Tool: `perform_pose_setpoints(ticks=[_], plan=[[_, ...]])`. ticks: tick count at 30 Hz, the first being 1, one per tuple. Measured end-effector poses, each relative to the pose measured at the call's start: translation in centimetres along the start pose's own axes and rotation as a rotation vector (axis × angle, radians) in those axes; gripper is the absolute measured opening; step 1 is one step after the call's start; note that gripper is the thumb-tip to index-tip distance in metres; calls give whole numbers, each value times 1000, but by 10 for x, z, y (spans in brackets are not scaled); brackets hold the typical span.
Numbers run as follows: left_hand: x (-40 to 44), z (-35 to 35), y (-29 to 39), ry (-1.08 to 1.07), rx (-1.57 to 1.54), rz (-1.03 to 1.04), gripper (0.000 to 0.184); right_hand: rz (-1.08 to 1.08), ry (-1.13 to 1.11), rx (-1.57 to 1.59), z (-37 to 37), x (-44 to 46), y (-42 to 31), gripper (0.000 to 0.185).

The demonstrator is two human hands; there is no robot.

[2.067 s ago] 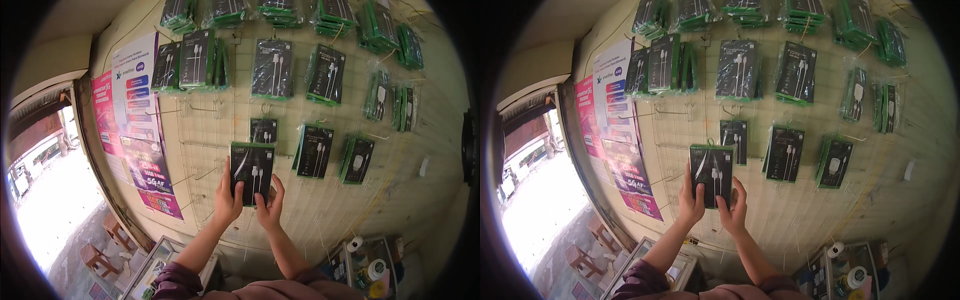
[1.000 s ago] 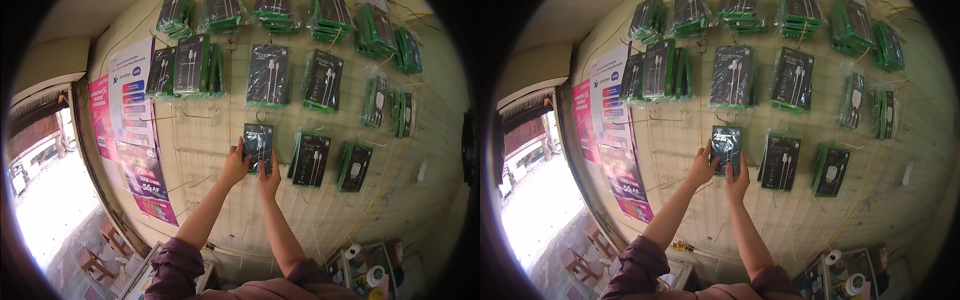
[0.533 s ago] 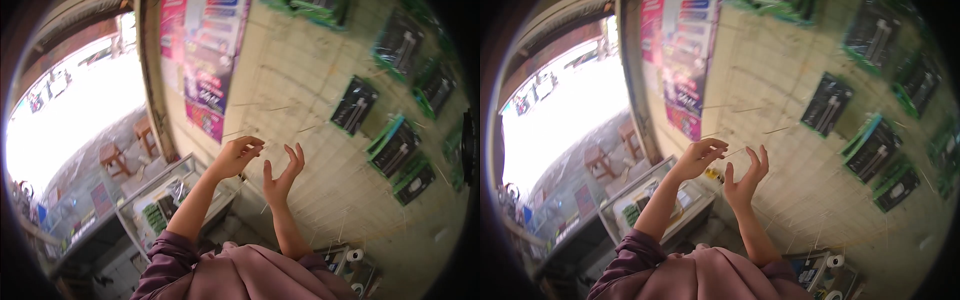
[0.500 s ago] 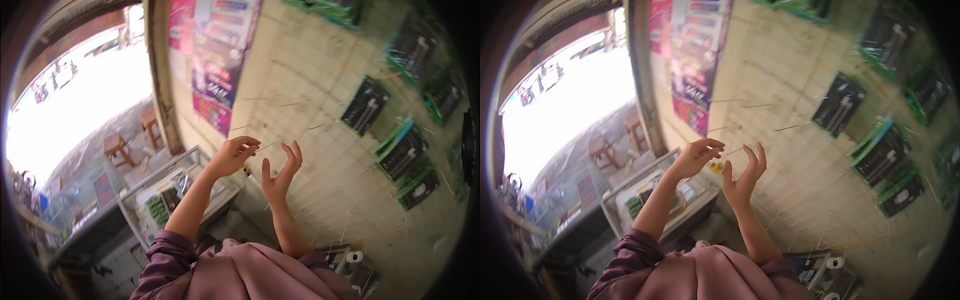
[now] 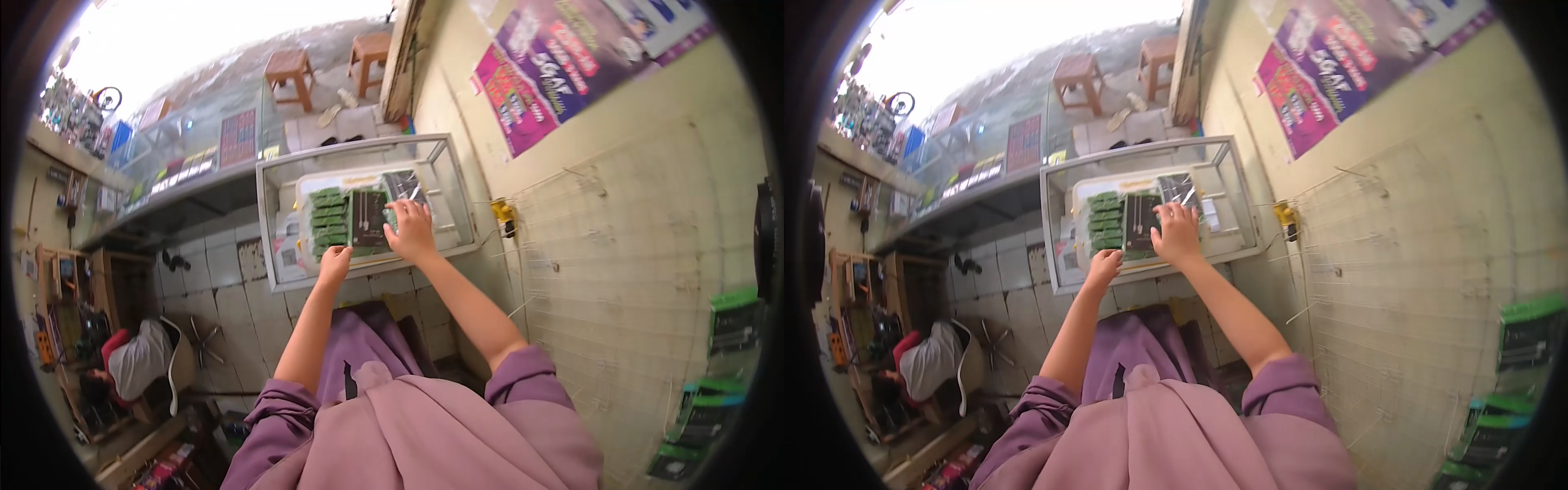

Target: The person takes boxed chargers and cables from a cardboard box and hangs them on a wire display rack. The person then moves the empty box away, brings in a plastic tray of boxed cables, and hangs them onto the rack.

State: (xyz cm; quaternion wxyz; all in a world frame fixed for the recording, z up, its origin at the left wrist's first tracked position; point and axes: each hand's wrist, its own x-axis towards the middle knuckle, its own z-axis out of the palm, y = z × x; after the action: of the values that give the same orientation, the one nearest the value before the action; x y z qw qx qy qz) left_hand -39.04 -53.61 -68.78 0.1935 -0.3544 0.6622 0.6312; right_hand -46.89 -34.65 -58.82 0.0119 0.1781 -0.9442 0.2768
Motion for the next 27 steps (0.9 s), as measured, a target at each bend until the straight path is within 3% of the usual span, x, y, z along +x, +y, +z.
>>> perform_pose_setpoints(ticks=[2, 5, 9, 11, 12, 15, 19, 27], plan=[[11, 8, -17, 18, -117, -136, 43, -92, -209, -125, 38, 31, 16, 48], [22, 24, -29, 64, -437, -158, 47, -112, -241, -217, 86, 68, 33, 54], [35, 39, -24, 144, -460, -173, 48, -182, -213, -361, 130, 95, 52, 76], [36, 44, -22, 148, -505, -174, 47, -132, -433, -407, 126, 101, 47, 97], [38, 46, -22, 146, -550, -160, 46, -130, -439, -404, 129, 101, 48, 97], [38, 49, -21, 160, -568, -183, 43, -150, -498, -424, 132, 106, 50, 124], [35, 51, -12, 165, -621, -228, 42, -207, -393, -390, 122, 108, 44, 120], [2, 35, 12, 214, -643, -130, 50, -64, -216, 234, 58, 100, 21, 94]])
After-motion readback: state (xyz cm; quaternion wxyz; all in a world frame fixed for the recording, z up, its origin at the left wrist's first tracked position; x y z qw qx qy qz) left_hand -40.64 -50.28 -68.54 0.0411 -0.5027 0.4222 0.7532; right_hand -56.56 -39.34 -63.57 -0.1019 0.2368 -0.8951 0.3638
